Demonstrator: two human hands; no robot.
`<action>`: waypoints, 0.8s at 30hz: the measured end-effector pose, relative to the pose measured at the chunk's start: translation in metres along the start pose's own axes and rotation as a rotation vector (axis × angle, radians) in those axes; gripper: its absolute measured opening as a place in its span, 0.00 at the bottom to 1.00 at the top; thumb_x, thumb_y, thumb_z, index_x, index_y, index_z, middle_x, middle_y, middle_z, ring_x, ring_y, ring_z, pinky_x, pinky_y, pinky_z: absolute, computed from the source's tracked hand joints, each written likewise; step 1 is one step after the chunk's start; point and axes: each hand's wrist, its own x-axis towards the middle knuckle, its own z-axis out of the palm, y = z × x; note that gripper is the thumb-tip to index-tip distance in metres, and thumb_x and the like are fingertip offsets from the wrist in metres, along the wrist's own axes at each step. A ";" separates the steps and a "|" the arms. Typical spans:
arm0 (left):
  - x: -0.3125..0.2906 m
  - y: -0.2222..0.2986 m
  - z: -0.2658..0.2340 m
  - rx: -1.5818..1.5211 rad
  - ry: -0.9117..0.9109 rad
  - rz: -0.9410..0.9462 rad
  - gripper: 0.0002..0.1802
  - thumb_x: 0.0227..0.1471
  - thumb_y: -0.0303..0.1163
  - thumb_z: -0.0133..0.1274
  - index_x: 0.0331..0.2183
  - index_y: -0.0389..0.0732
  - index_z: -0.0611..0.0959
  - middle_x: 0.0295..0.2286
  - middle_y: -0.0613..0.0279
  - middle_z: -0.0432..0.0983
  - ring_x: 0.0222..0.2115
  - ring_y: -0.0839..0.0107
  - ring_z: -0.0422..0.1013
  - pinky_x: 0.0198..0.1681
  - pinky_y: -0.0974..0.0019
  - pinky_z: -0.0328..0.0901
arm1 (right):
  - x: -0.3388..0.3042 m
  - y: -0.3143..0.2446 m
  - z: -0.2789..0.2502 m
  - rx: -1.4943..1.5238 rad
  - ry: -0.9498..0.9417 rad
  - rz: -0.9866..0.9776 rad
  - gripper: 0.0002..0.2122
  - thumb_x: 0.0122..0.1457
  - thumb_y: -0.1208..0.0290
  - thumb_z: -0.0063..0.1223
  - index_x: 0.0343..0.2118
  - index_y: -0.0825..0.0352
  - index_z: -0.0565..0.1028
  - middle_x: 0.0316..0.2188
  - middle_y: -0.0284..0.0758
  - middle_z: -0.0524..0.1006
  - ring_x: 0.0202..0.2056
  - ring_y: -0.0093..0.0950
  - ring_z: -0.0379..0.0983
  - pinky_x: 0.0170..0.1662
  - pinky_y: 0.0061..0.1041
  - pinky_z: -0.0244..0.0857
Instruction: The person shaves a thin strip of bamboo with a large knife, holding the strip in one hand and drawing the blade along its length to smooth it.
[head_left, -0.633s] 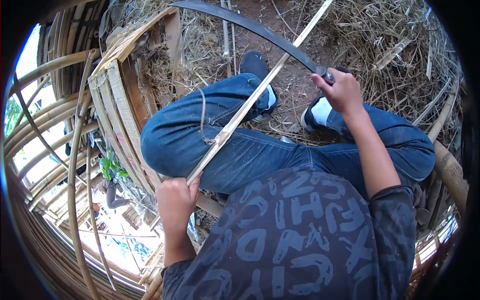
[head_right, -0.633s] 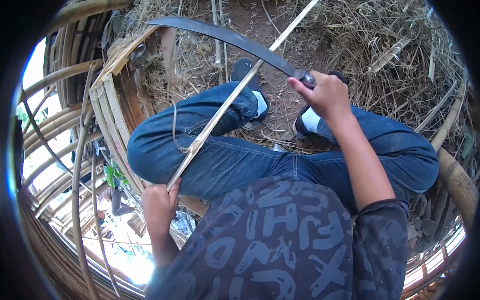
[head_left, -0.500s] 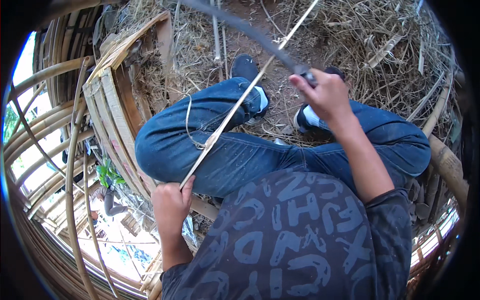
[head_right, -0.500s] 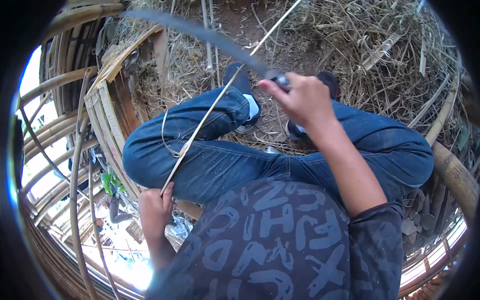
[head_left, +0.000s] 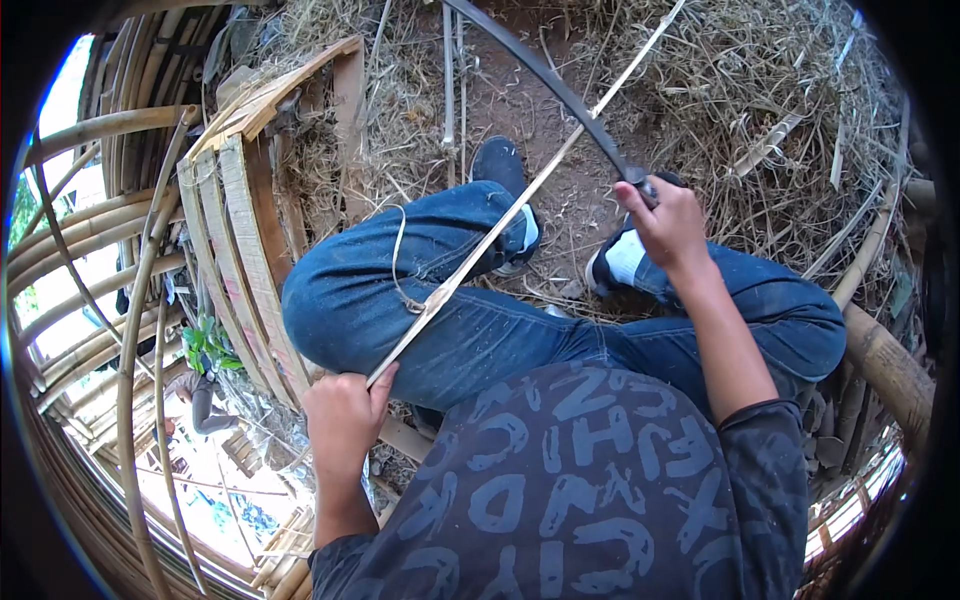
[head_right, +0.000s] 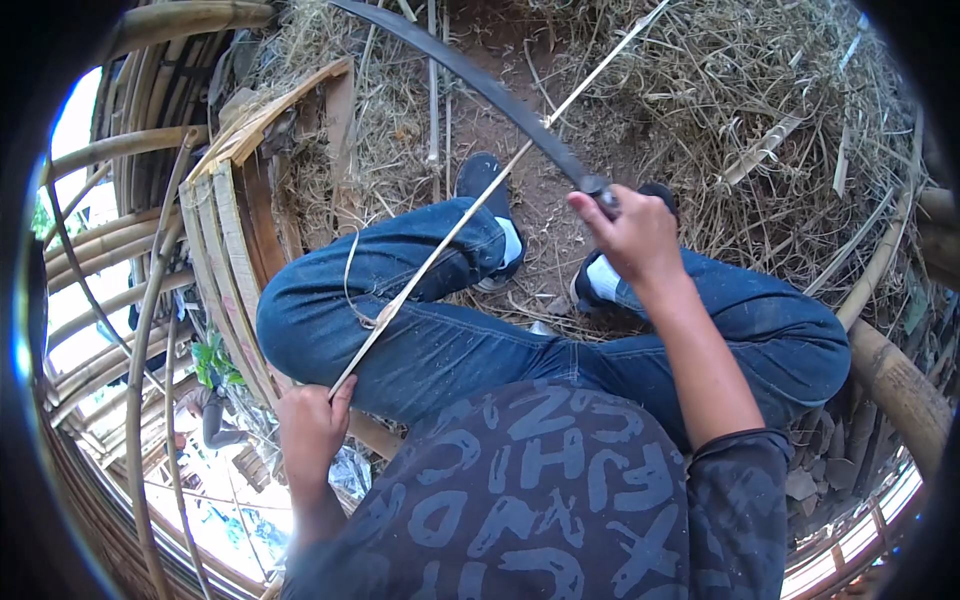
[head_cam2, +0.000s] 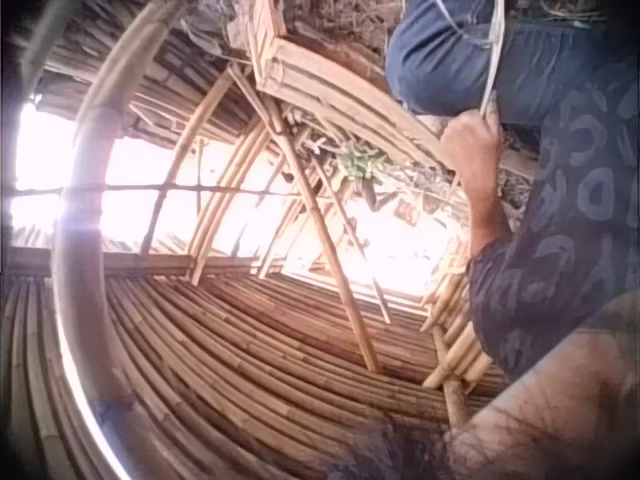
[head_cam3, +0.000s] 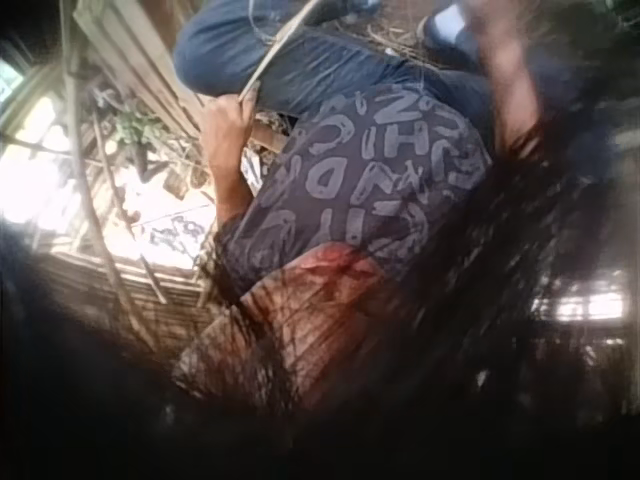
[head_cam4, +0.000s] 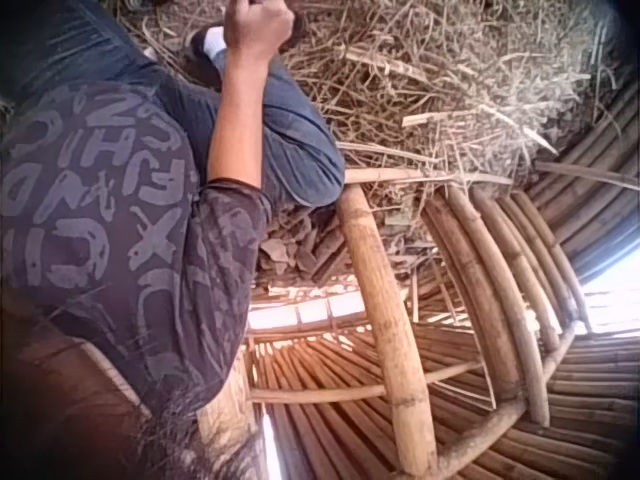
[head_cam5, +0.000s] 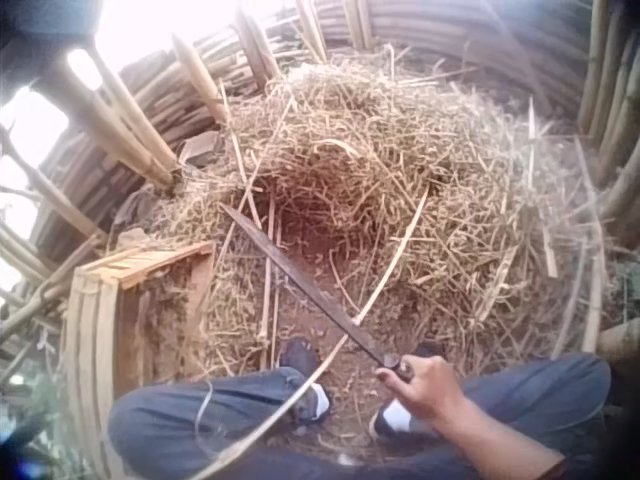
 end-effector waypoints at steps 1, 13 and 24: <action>-0.001 0.000 0.000 -0.001 0.004 0.004 0.32 0.53 0.51 0.53 0.11 0.33 0.78 0.11 0.43 0.68 0.14 0.46 0.68 0.19 0.51 0.61 | -0.002 -0.012 0.001 0.065 -0.028 0.000 0.29 0.54 0.38 0.50 0.22 0.67 0.76 0.16 0.45 0.75 0.23 0.46 0.75 0.27 0.41 0.67; 0.002 -0.007 0.006 -0.020 -0.021 0.009 0.31 0.51 0.52 0.54 0.12 0.33 0.79 0.12 0.43 0.70 0.14 0.46 0.69 0.19 0.51 0.63 | 0.028 0.098 -0.022 -0.237 0.090 -0.018 0.29 0.52 0.34 0.47 0.25 0.62 0.79 0.19 0.42 0.77 0.26 0.45 0.76 0.29 0.42 0.68; -0.005 -0.009 0.005 -0.087 0.007 -0.049 0.32 0.53 0.50 0.54 0.10 0.32 0.78 0.11 0.41 0.68 0.14 0.44 0.68 0.21 0.48 0.62 | 0.025 -0.007 0.019 -0.217 0.022 -0.500 0.29 0.47 0.34 0.54 0.19 0.63 0.70 0.15 0.40 0.74 0.21 0.41 0.75 0.24 0.38 0.68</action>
